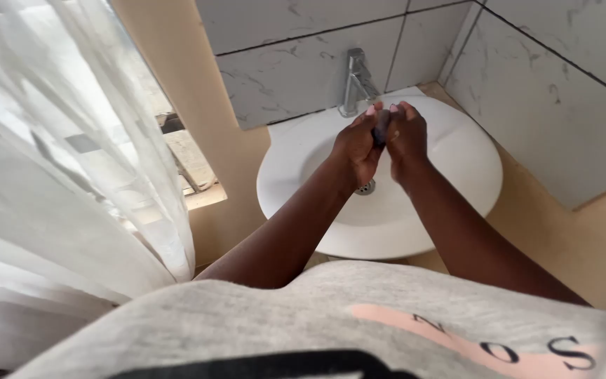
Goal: The person uses a sponge to wipe the wall tiles and faucet, then scrubs the sink basin before rinsing the sponge under the running water.
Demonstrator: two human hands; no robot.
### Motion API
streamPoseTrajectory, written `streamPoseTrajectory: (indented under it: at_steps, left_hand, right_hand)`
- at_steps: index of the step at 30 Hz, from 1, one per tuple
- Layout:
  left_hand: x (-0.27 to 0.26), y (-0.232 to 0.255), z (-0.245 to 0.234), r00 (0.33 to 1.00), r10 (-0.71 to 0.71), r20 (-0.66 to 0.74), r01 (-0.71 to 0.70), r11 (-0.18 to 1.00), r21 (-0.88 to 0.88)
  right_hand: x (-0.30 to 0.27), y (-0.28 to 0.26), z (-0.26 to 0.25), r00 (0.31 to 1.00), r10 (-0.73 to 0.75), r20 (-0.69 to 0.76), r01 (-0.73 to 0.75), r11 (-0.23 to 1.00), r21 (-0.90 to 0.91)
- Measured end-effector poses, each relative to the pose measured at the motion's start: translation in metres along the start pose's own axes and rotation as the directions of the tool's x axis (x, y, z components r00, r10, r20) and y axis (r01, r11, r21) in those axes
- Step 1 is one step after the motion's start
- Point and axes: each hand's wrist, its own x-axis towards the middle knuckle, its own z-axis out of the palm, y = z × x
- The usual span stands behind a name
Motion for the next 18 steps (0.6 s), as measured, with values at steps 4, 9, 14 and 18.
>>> streamPoseTrajectory:
  at_steps: [4,9,14,18]
  left_hand:
    - [-0.003,0.017,0.010,0.978,-0.166,-0.125,0.161,0.986,-0.053]
    - [0.029,-0.014,-0.012,0.999,-0.044,-0.019,0.044,0.999,0.028]
    - [0.031,-0.008,0.010,0.962,-0.122,-0.245,0.129,0.992,0.011]
    - [0.045,0.005,0.007,0.987,-0.138,-0.086,0.130,0.988,-0.088]
  right_hand:
    - [-0.061,-0.014,0.020,0.850,-0.485,0.204,0.522,0.727,-0.446]
    - [-0.031,-0.014,0.000,0.919,-0.356,0.169,0.387,0.895,-0.220]
    - [-0.015,-0.010,-0.001,0.974,-0.227,0.016,0.200,0.820,-0.537]
    - [-0.001,-0.007,-0.009,0.739,-0.598,0.310,0.669,0.596,-0.444]
